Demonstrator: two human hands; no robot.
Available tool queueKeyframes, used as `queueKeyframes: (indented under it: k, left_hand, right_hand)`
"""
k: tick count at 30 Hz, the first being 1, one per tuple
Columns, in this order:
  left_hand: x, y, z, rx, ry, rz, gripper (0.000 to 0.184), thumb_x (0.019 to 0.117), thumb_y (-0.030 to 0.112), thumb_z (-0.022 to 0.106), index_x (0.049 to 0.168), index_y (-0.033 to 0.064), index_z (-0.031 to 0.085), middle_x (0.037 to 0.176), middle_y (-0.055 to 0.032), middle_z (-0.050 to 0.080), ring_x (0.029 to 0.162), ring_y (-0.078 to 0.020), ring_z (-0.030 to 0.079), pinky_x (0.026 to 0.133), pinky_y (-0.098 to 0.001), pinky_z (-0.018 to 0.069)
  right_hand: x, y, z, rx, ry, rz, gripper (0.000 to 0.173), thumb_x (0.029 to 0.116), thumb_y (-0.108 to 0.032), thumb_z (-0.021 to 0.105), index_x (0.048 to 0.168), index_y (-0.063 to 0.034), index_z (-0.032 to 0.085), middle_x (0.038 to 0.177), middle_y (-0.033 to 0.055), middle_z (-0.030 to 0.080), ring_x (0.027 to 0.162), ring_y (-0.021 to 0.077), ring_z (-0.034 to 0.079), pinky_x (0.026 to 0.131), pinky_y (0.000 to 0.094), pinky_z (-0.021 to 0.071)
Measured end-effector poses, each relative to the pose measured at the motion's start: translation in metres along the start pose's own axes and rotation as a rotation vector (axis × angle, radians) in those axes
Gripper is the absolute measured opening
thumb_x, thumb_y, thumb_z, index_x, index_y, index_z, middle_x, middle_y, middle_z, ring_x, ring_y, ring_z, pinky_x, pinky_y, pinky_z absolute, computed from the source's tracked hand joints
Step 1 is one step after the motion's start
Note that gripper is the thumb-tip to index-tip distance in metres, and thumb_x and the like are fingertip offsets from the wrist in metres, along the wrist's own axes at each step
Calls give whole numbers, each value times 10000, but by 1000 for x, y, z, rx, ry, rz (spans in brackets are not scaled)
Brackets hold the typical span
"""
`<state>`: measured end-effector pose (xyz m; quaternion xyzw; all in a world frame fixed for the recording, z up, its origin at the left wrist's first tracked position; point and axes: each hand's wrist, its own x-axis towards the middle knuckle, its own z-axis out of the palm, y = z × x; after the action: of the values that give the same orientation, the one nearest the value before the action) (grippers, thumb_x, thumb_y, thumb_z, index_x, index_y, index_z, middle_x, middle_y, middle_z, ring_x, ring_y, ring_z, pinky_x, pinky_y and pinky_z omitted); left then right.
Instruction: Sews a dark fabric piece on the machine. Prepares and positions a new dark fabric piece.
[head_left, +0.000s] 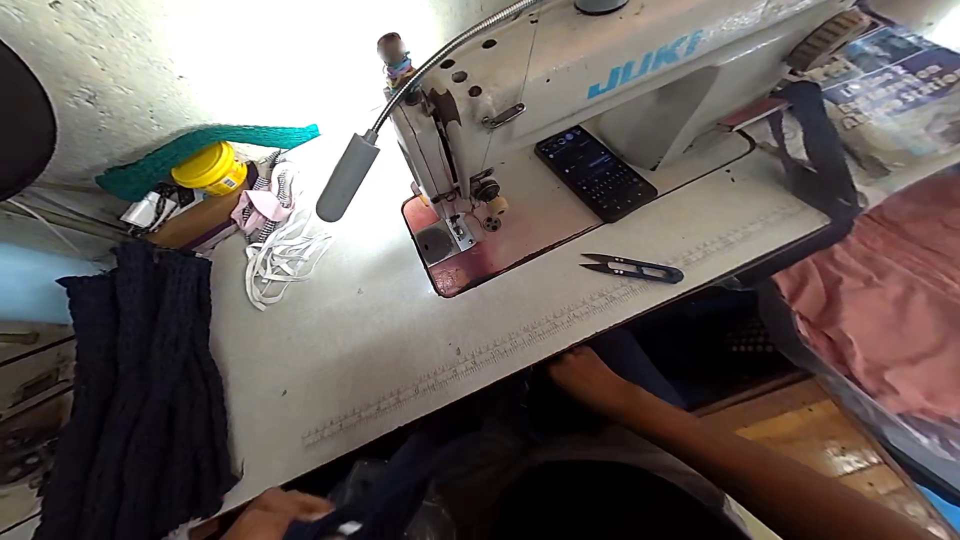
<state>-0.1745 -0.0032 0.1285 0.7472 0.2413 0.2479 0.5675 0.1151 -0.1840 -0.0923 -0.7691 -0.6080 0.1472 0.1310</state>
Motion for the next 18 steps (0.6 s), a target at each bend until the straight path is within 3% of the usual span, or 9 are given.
queueKeyframes:
  k: [3,5,6,9,10,12,13,18]
  left_hand:
    - [7,-5,26,40,18,-45,179,891,152,774,991,300,758,981,188,734,900,43,680,816,-168,575]
    - [14,-10,44,22,65,-67,192,862,101,786,953,267,752,923,166,736,831,37,684,756,-162,585]
    - [17,-12,50,15,83,-77,202,849,68,785,936,246,745,903,152,739,807,28,687,736,-167,586]
    - [21,-19,56,14,117,-96,191,843,64,784,923,231,739,877,146,730,782,22,682,717,-164,585]
    - [21,-22,55,14,130,-98,182,841,77,789,923,232,742,875,146,731,779,23,682,715,-162,584]
    - [22,-27,53,18,149,-91,176,843,88,788,925,238,742,875,149,730,779,25,680,714,-159,582]
    - [23,-29,52,18,156,-84,176,845,88,787,926,237,741,875,150,728,780,23,678,715,-160,582]
    - [22,-26,48,23,188,-69,189,855,83,781,920,253,730,874,167,715,793,33,667,731,-157,576]
  right_hand:
    - [19,-10,17,-100,113,134,241,963,6,567,1136,41,731,1157,268,715,1109,447,689,893,630,546]
    - [25,-16,12,-36,-50,220,318,1013,21,485,1276,68,658,1320,301,633,1256,475,595,1001,659,466]
    - [25,-19,9,-45,-50,210,316,1007,32,486,1269,71,659,1311,300,638,1244,475,604,990,654,476]
    - [19,-21,-3,-100,115,36,217,939,29,582,1091,53,735,1111,262,726,1061,436,708,850,613,565]
    - [16,-21,-9,-80,16,-20,195,923,56,577,1039,81,732,1082,282,721,1046,457,706,841,627,565]
    - [19,-25,-31,7,-518,-52,211,968,106,500,1080,148,674,1159,344,660,1133,525,624,921,663,492]
    - [22,-27,-30,0,-687,-54,215,983,99,487,1099,150,661,1178,341,650,1141,521,615,925,649,486]
    - [25,-38,19,-124,-886,-37,263,1010,73,425,1154,155,630,1195,331,640,1144,514,608,889,638,503]
